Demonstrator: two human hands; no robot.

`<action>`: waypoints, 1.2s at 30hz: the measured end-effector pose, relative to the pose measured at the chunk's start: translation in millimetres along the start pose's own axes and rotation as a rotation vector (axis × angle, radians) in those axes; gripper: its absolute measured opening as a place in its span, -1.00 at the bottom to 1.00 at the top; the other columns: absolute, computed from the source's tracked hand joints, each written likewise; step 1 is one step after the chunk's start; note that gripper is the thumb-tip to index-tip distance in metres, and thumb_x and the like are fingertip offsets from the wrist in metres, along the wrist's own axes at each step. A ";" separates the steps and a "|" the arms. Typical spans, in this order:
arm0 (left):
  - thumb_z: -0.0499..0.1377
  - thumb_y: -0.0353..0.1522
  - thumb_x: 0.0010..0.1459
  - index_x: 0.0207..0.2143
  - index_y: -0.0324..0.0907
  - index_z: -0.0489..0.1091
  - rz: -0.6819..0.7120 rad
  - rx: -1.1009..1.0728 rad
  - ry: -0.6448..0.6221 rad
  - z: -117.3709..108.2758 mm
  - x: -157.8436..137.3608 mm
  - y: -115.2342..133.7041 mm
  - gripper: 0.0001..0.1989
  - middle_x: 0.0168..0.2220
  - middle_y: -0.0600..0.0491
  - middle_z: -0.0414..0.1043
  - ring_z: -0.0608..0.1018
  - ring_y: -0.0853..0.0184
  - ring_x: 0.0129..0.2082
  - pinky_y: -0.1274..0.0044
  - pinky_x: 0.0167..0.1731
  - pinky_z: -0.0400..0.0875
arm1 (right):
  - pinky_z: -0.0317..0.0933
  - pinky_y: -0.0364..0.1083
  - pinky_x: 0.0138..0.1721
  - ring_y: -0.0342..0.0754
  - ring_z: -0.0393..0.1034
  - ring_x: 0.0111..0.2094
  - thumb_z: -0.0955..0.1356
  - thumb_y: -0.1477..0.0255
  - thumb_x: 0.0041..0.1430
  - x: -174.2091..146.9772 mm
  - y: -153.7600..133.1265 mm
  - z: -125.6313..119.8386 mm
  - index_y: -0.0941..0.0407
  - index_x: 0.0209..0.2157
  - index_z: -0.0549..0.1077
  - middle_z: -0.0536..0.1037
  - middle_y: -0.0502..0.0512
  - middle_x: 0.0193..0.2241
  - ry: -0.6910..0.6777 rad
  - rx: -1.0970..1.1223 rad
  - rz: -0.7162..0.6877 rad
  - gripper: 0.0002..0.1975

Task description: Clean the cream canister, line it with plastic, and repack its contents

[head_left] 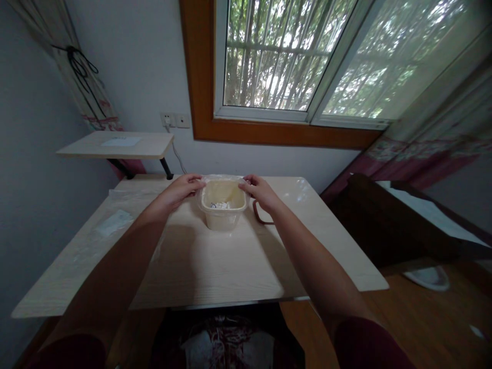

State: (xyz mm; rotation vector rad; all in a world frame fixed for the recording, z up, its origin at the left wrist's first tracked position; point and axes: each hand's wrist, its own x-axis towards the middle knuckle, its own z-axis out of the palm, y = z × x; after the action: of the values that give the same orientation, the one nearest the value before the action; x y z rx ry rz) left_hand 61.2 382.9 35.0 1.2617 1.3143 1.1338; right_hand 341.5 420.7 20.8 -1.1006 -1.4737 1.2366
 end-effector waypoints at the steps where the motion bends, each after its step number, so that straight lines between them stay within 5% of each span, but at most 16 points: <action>1: 0.42 -0.24 -0.11 -0.14 -0.21 0.49 0.033 0.031 0.023 1.8 2.8 -1.2 -0.54 -0.34 0.06 0.44 0.45 0.39 -0.41 0.56 -0.41 0.29 | 0.09 -0.15 -0.43 -0.17 0.23 -0.48 0.51 0.23 -0.17 0.8 0.4 0.7 0.09 -0.30 0.45 0.39 -0.12 -0.49 0.002 -0.009 -0.032 -0.62; 7: 0.37 -0.31 -0.12 -0.18 -0.18 0.50 0.264 0.181 0.132 6.3 11.2 -2.9 -0.62 -0.39 0.12 0.33 0.38 0.40 -0.43 0.57 -0.42 0.23 | 0.15 -0.13 -0.35 -0.13 0.30 -0.41 0.48 0.32 -0.13 1.8 -2.4 1.8 0.10 -0.31 0.49 0.46 -0.06 -0.44 0.039 -0.087 -0.156 -0.71; 15: 0.25 -0.21 0.14 -0.03 -0.12 0.43 0.199 0.079 0.158 -2.5 -12.9 2.0 -0.65 -0.19 0.01 0.42 0.49 0.34 -0.30 0.53 -0.36 0.41 | 0.30 -0.13 -0.39 -0.11 0.39 -0.33 0.38 0.09 0.18 -14.1 -1.5 -8.8 0.00 -0.01 0.44 0.49 0.01 -0.25 0.030 -0.066 -0.116 -0.58; 19: 0.22 -0.31 0.18 -0.10 -0.08 0.50 0.549 0.363 0.294 -18.8 -27.1 -4.9 -0.77 -0.05 -0.03 0.38 0.50 0.27 -0.15 0.43 -0.17 0.48 | 0.38 -0.07 -0.29 -0.06 0.42 -0.22 0.35 0.19 0.27 -30.3 2.5 -22.5 -0.01 -0.08 0.52 0.49 0.09 -0.12 0.118 -0.219 -0.353 -0.73; 25: 0.20 -0.52 0.12 0.01 0.04 0.53 1.008 0.945 0.067 -37.8 -45.1 -18.3 -0.57 0.04 -0.06 0.40 0.44 0.16 0.00 0.22 0.07 0.39 | 0.47 0.00 -0.23 -0.02 0.43 -0.14 0.40 0.32 0.25 -56.2 5.9 -38.7 -0.08 -0.03 0.57 0.41 0.15 0.06 -0.040 -0.472 -0.641 -0.74; 36: 0.24 -0.40 0.20 -0.07 0.04 0.55 1.068 1.002 0.101 -28.0 -48.5 -33.3 -0.74 0.06 -0.06 0.46 0.44 0.13 0.01 0.22 0.08 0.34 | 0.44 0.09 -0.12 0.01 0.42 -0.13 0.41 0.38 0.27 -61.0 13.5 -28.3 -0.09 -0.11 0.63 0.44 0.16 0.01 -0.047 -0.578 -0.761 -0.81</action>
State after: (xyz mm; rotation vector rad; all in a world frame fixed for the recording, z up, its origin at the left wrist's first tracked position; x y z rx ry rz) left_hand 30.1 333.1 6.7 2.8969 1.3134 1.2211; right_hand 382.8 368.3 5.0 -0.7179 -2.0838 0.3085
